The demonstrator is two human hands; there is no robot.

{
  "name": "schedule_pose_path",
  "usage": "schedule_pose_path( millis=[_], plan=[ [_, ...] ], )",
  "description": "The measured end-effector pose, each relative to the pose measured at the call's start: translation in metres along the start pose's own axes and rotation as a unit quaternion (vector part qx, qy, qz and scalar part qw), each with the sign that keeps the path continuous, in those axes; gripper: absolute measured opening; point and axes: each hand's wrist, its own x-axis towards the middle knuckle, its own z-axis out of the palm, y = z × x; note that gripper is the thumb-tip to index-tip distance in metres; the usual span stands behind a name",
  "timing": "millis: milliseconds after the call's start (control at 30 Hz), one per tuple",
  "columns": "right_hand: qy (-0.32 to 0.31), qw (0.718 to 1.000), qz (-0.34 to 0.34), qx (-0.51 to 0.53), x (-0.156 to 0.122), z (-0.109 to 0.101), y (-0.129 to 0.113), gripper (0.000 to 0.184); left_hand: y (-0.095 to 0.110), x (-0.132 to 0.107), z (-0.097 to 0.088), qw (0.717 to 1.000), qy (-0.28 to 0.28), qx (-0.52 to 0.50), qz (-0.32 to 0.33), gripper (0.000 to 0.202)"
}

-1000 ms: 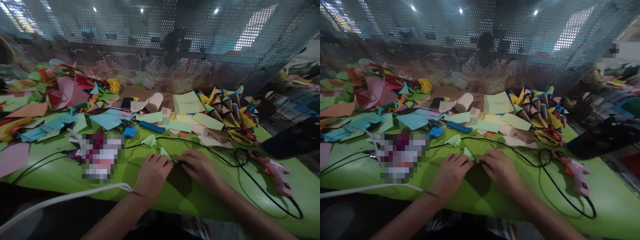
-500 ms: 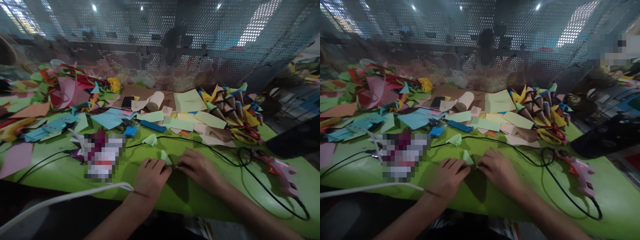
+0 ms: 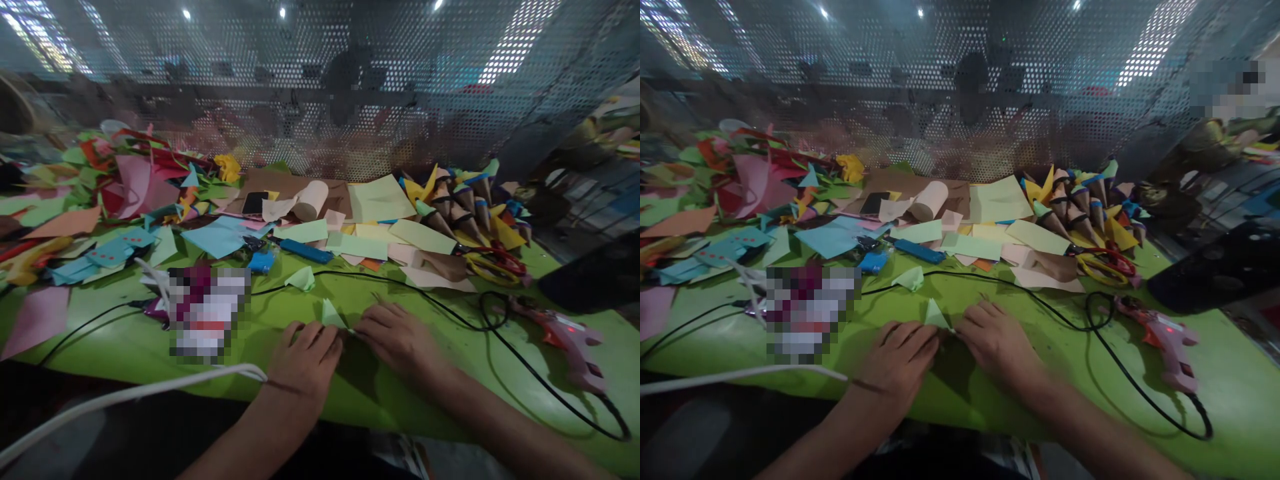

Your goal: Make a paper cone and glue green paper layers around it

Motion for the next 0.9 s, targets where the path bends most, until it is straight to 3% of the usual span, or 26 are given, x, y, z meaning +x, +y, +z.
schedule_pose_path(
  millis=[367, 533, 633, 900],
  plan=[
    [-0.011, 0.998, -0.030, -0.061, -0.002, -0.002, -0.001, 0.014, -0.006, 0.009, 0.003, 0.999, 0.023, 0.024, -0.018, 0.024],
    [0.034, 0.999, 0.015, -0.023, -0.005, -0.002, 0.005, 0.021, -0.007, 0.011, 0.003, 0.999, 0.014, 0.022, -0.023, 0.027],
    [0.055, 0.998, 0.004, -0.018, -0.008, -0.004, 0.003, 0.025, -0.008, 0.013, 0.002, 0.999, 0.015, 0.019, -0.024, 0.022],
    [-0.002, 0.999, -0.026, -0.025, -0.012, -0.007, -0.009, 0.032, -0.008, 0.010, 0.003, 1.000, 0.004, -0.004, -0.031, 0.032]
  ],
)
